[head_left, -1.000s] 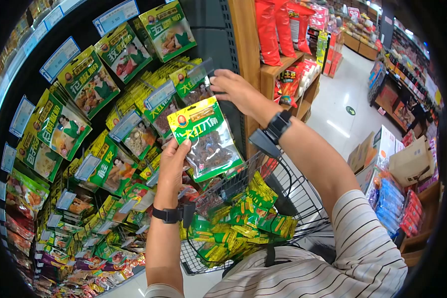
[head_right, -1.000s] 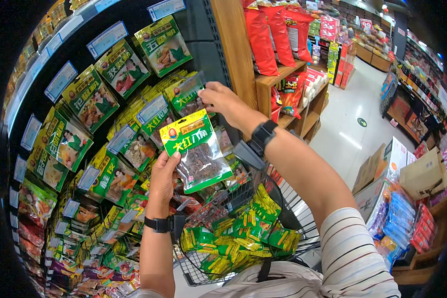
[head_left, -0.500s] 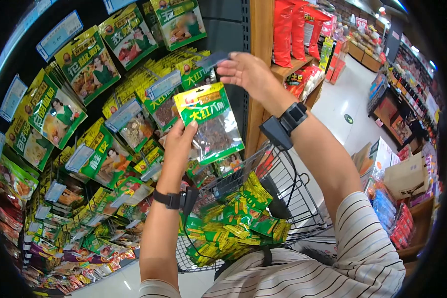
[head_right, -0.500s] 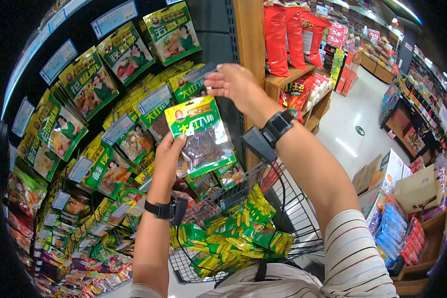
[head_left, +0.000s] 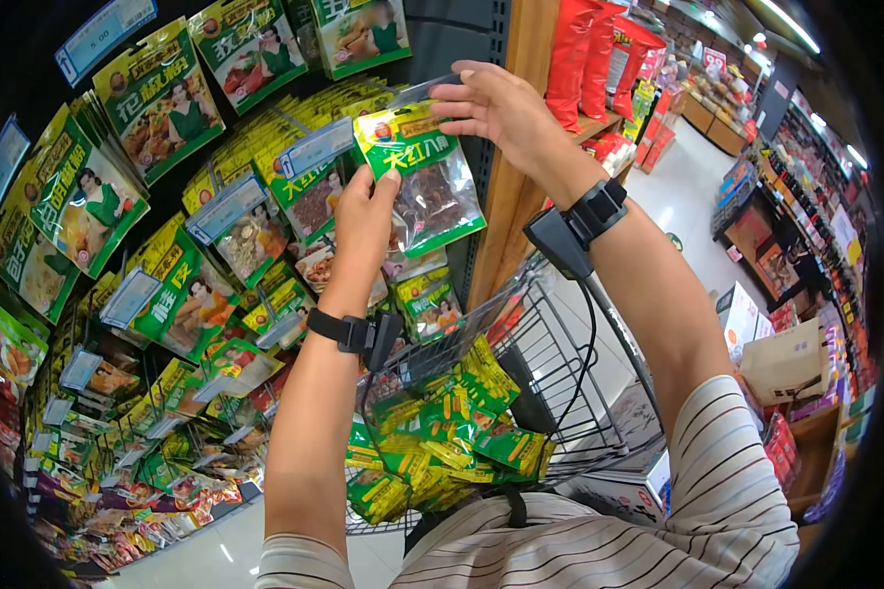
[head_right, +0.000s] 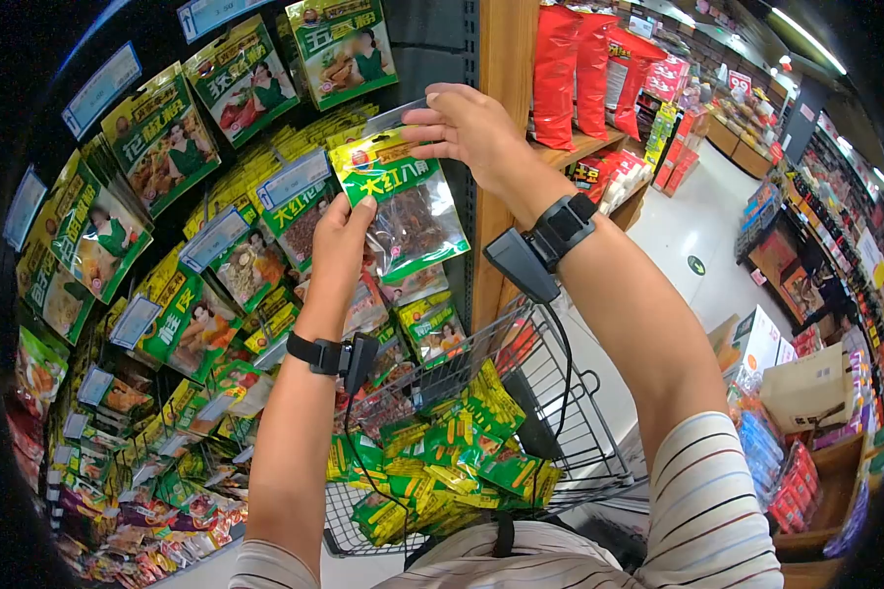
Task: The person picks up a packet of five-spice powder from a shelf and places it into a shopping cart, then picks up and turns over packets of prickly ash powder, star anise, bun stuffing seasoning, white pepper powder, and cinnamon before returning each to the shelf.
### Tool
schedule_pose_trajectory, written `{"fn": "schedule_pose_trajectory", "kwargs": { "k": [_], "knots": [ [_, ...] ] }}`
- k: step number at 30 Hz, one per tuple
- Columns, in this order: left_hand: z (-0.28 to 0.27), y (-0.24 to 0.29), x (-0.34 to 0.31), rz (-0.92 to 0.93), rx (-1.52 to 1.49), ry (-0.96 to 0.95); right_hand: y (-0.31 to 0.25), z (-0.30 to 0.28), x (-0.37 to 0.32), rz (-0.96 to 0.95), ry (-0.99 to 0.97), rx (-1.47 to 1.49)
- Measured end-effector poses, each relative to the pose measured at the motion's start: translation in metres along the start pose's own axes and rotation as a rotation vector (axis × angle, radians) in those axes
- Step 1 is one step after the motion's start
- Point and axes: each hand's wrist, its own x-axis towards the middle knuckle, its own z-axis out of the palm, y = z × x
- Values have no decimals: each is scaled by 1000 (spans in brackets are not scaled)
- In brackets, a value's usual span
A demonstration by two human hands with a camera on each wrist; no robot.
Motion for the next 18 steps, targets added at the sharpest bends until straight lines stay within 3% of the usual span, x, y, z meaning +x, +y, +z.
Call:
{"fn": "schedule_pose_trajectory", "kwargs": {
  "k": [10, 16, 18],
  "knots": [
    [5, -19, 19, 104, 19, 36, 1, -2, -2, 25, 9, 10],
    [1, -22, 33, 19, 217, 92, 0, 0, -7, 38, 17, 6],
    [-1, -37, 47, 70, 363, 180, 4, -2, -10, 21, 2, 10]
  ]
}}
